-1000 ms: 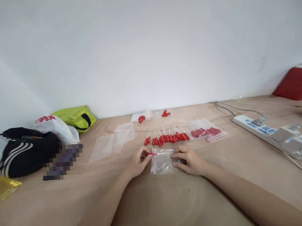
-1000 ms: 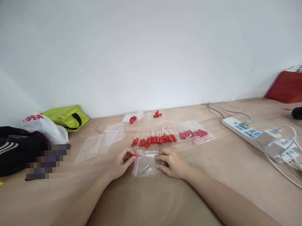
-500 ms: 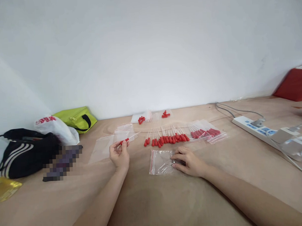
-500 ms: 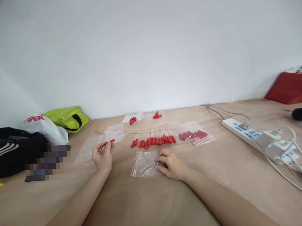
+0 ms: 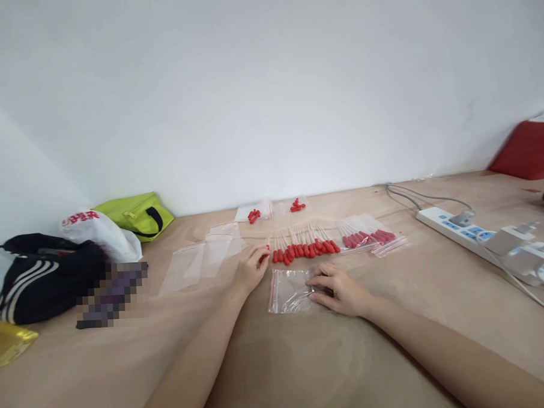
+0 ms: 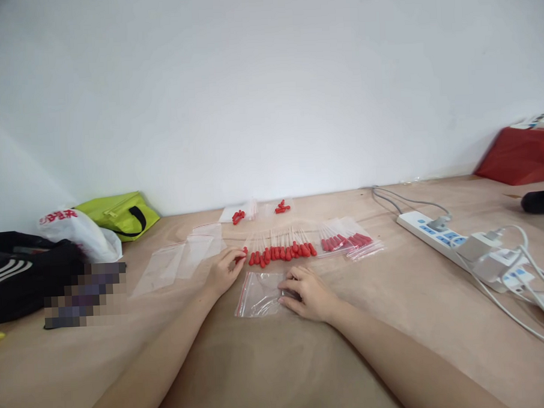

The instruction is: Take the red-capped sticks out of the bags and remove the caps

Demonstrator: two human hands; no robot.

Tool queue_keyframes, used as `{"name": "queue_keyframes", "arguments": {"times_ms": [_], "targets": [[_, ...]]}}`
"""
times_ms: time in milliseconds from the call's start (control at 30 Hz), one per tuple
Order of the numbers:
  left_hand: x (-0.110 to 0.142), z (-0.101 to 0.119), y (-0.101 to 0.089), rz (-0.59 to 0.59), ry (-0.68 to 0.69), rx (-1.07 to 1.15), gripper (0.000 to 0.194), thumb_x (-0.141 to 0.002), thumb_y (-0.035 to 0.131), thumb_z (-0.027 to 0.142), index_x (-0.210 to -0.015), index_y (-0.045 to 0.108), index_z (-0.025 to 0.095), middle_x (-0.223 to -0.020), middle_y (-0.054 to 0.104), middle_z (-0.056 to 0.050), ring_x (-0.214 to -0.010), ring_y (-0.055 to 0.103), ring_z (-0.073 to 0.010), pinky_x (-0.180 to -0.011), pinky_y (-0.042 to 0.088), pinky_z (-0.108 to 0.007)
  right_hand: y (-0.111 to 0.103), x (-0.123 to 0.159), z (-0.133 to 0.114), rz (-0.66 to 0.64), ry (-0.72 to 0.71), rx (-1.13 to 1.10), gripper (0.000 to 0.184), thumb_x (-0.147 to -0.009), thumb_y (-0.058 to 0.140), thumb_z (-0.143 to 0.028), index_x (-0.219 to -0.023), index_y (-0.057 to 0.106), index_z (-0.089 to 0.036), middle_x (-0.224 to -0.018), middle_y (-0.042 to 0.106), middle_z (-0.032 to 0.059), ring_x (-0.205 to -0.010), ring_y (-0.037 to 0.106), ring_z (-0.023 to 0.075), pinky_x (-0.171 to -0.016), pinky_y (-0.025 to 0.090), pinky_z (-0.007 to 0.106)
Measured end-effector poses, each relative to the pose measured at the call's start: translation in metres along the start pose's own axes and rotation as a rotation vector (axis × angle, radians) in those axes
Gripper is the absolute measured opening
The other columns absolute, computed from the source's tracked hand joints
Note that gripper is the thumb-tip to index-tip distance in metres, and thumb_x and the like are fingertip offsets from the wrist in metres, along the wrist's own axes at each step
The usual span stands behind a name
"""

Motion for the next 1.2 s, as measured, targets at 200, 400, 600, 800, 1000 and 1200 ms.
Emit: {"name": "queue_keyframes", "arguments": {"times_ms": [200,400,600,800,1000,1200], "targets": [[0.002,0.010,0.009,-0.192,0.008,-0.051,0.020,-0.076,0.042,0.009,-0.085,0.057,0.020,-0.090,0.061,-0.005,-0.089,0.057,-0.0157,-0.080,0.047,-0.032,0.000,0.000,0.000,-0.014,0.005,-0.001,0.026,-0.079,0.053,-0.035,-0.100,0.060,-0.020,-0.091,0.055,0.0066,-0.084,0.052,0.0173,-0.076,0.042,0.033],[0.002,0.007,0.007,-0.167,-0.045,-0.085,0.023,-0.073,0.048,0.014,-0.092,0.058,0.020,-0.098,0.058,-0.006,-0.095,0.054,-0.0183,-0.086,0.044,-0.036,0.000,0.000,0.000,-0.015,0.010,0.001,0.026,-0.080,0.053,-0.034,-0.100,0.060,-0.020,-0.092,0.055,0.0069,-0.084,0.052,0.0173,-0.076,0.042,0.033],[0.003,0.007,-0.011,-0.025,-0.105,-0.126,0.022,-0.068,0.052,0.017,-0.090,0.058,0.017,-0.094,0.057,-0.007,-0.091,0.053,-0.0207,-0.084,0.042,-0.036,0.000,0.000,0.000,-0.004,0.005,0.000,0.026,-0.080,0.053,-0.034,-0.100,0.060,-0.020,-0.090,0.055,0.0066,-0.083,0.052,0.0170,-0.076,0.042,0.033],[0.031,0.018,-0.010,-0.150,-0.388,-0.094,0.030,-0.079,0.044,0.038,-0.058,0.052,0.018,-0.064,0.051,-0.001,-0.064,0.052,-0.0154,-0.063,0.042,-0.029,-0.002,-0.001,-0.004,-0.023,-0.008,0.038,0.030,-0.079,0.053,-0.038,-0.102,0.061,-0.021,-0.093,0.055,0.0073,-0.084,0.050,0.0178,-0.075,0.041,0.034],[0.043,0.038,0.005,-0.267,-0.437,-0.110,0.024,-0.070,0.055,0.037,-0.057,0.051,0.018,-0.066,0.052,-0.002,-0.069,0.051,-0.0176,-0.065,0.039,-0.032,-0.001,-0.001,-0.016,-0.131,-0.103,0.042,0.043,-0.075,0.056,-0.047,-0.112,0.056,-0.024,-0.108,0.054,0.0071,-0.097,0.049,0.0202,-0.085,0.035,0.037],[0.046,0.026,-0.004,-0.134,-0.524,0.253,0.018,-0.077,0.047,0.035,-0.068,0.044,0.019,-0.059,0.051,0.002,-0.052,0.051,-0.0111,-0.049,0.041,-0.022,-0.001,0.001,-0.017,-0.134,-0.116,0.041,0.046,-0.077,0.051,-0.051,-0.115,0.054,-0.023,-0.111,0.053,0.0088,-0.101,0.048,0.0210,-0.086,0.035,0.037]]}}
Point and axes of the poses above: each hand's wrist, its own x-axis away from the middle knuckle, its own y-axis out of the palm, z = x × y, the point moved 7 cm from there along -x, towards the middle knuckle
